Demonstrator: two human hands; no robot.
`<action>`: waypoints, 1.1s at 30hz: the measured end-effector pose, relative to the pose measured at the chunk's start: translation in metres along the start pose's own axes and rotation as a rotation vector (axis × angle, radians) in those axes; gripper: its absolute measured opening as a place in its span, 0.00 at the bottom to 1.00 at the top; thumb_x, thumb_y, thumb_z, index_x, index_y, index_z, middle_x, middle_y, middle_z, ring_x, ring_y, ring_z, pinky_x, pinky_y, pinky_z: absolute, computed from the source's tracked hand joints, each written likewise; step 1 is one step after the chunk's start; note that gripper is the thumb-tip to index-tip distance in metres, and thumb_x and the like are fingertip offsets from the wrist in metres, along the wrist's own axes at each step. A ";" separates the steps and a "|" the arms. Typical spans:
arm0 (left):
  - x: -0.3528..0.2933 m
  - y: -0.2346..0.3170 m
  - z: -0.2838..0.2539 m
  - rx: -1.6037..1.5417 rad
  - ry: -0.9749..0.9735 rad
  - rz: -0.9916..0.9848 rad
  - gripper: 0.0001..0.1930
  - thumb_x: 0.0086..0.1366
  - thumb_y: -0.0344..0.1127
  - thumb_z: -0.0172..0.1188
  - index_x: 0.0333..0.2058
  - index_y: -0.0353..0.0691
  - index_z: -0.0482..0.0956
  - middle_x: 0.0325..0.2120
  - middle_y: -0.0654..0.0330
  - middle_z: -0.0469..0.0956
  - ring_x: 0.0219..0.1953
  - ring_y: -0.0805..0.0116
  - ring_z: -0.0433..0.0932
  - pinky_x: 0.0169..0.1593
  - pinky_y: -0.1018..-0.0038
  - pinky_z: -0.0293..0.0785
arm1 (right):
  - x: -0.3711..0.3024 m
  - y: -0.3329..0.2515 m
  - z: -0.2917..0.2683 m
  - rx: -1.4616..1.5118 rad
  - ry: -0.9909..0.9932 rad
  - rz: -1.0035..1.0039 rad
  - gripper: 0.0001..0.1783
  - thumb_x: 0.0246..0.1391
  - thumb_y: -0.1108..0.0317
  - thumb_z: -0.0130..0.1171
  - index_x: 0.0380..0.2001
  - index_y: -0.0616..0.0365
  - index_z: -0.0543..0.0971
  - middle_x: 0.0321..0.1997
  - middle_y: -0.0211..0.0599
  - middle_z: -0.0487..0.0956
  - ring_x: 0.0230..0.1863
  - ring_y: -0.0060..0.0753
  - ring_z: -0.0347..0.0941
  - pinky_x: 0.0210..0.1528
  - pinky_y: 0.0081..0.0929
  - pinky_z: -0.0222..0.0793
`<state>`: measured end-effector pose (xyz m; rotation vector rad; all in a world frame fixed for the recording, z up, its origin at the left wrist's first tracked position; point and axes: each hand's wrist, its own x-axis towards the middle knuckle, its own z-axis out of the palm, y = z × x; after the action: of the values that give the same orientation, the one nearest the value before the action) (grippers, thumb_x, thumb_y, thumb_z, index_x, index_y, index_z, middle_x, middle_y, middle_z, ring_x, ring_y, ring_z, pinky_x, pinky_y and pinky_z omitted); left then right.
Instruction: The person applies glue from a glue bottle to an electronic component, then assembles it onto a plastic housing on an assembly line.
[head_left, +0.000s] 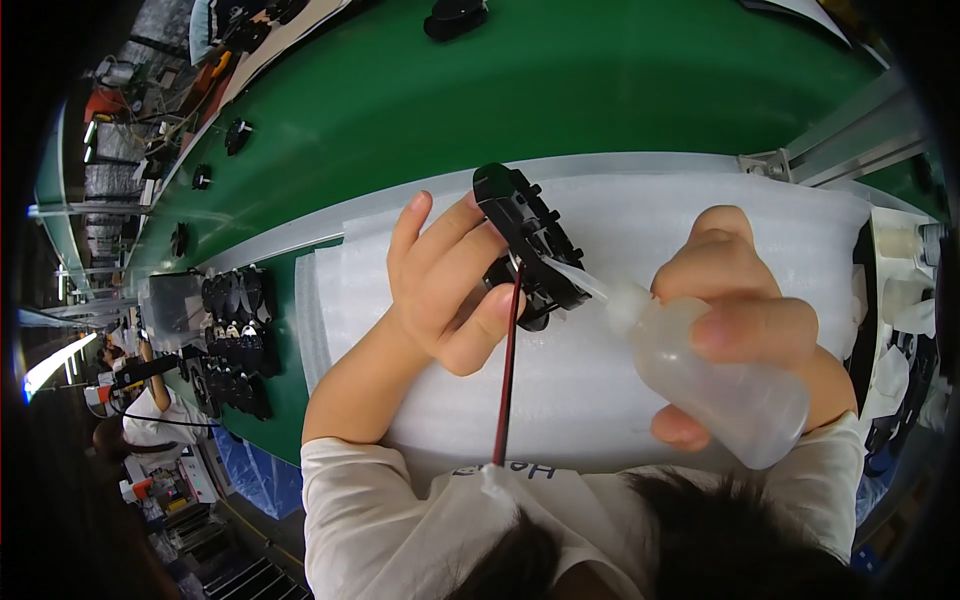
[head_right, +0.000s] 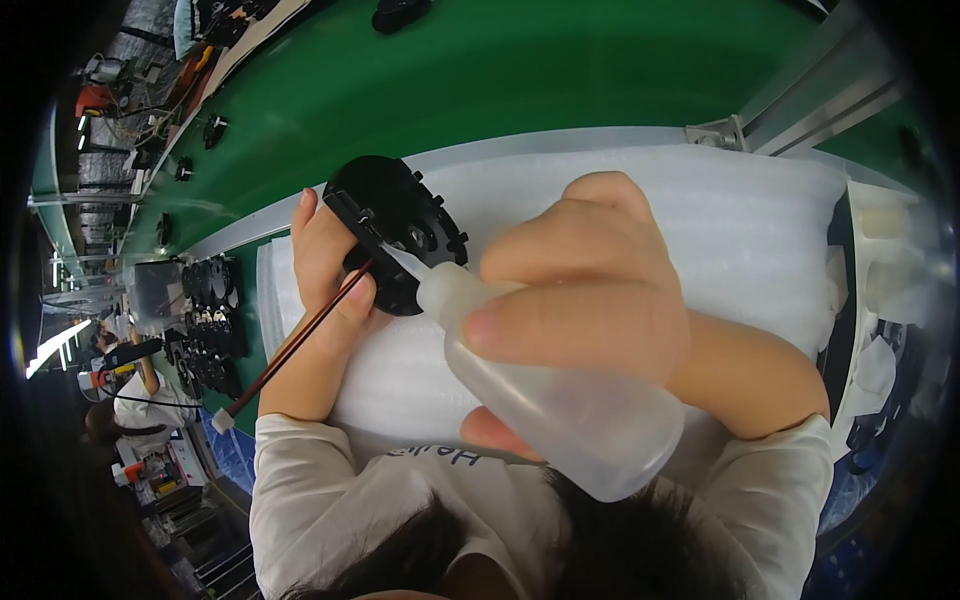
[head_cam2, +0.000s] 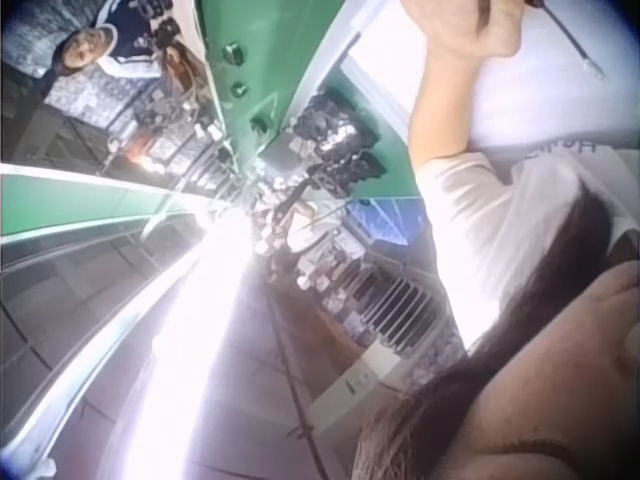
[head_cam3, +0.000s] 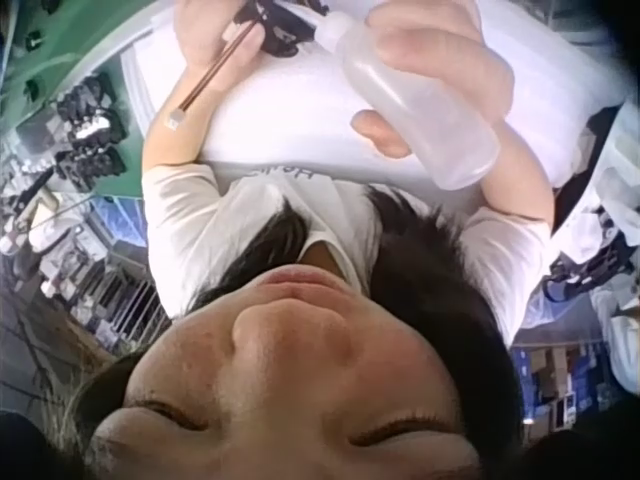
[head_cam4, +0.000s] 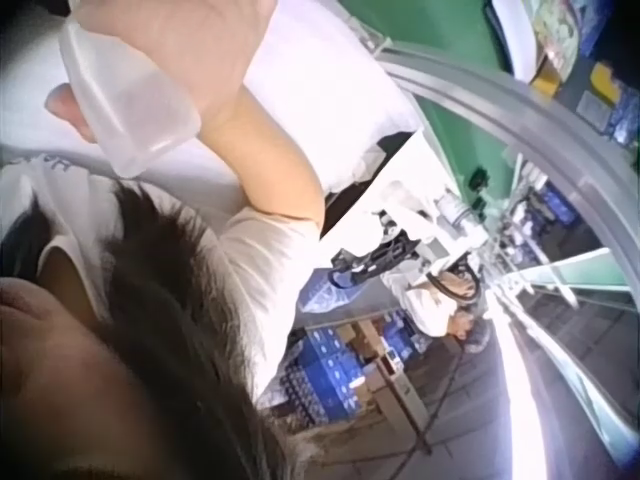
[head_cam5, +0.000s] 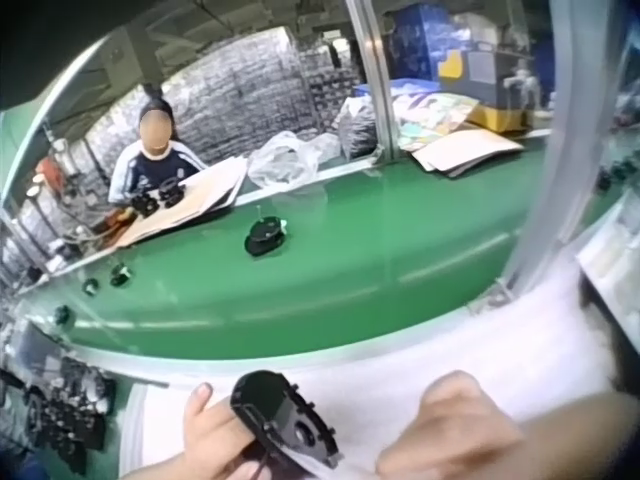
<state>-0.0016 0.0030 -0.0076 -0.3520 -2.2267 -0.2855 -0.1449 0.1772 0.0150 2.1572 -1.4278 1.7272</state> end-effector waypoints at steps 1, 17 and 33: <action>-0.001 -0.001 0.000 0.048 0.031 0.027 0.12 0.47 0.27 0.50 0.34 0.40 0.68 0.33 0.46 0.71 0.35 0.48 0.71 0.52 0.53 0.53 | 0.000 -0.001 -0.001 0.005 -0.024 0.016 0.28 0.42 0.50 0.57 0.42 0.49 0.60 0.29 0.35 0.69 0.26 0.27 0.61 0.31 0.28 0.47; -0.001 -0.007 0.007 0.165 0.130 -0.095 0.41 0.35 0.39 0.68 0.50 0.46 0.56 0.33 0.55 0.73 0.36 0.60 0.72 0.51 0.63 0.51 | -0.002 -0.005 0.002 0.021 -0.020 0.024 0.23 0.45 0.54 0.55 0.43 0.48 0.61 0.31 0.36 0.70 0.26 0.26 0.61 0.32 0.29 0.47; 0.001 0.004 0.008 -0.301 0.106 -0.463 0.39 0.31 0.31 0.70 0.43 0.30 0.57 0.42 0.49 0.62 0.41 0.67 0.69 0.45 0.75 0.69 | -0.004 -0.010 -0.004 -0.013 -0.080 0.097 0.25 0.44 0.50 0.57 0.41 0.42 0.59 0.32 0.34 0.66 0.25 0.27 0.59 0.35 0.32 0.49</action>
<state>-0.0067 0.0098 -0.0111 0.0293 -2.1390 -0.8717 -0.1412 0.1873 0.0181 2.2089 -1.5833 1.6741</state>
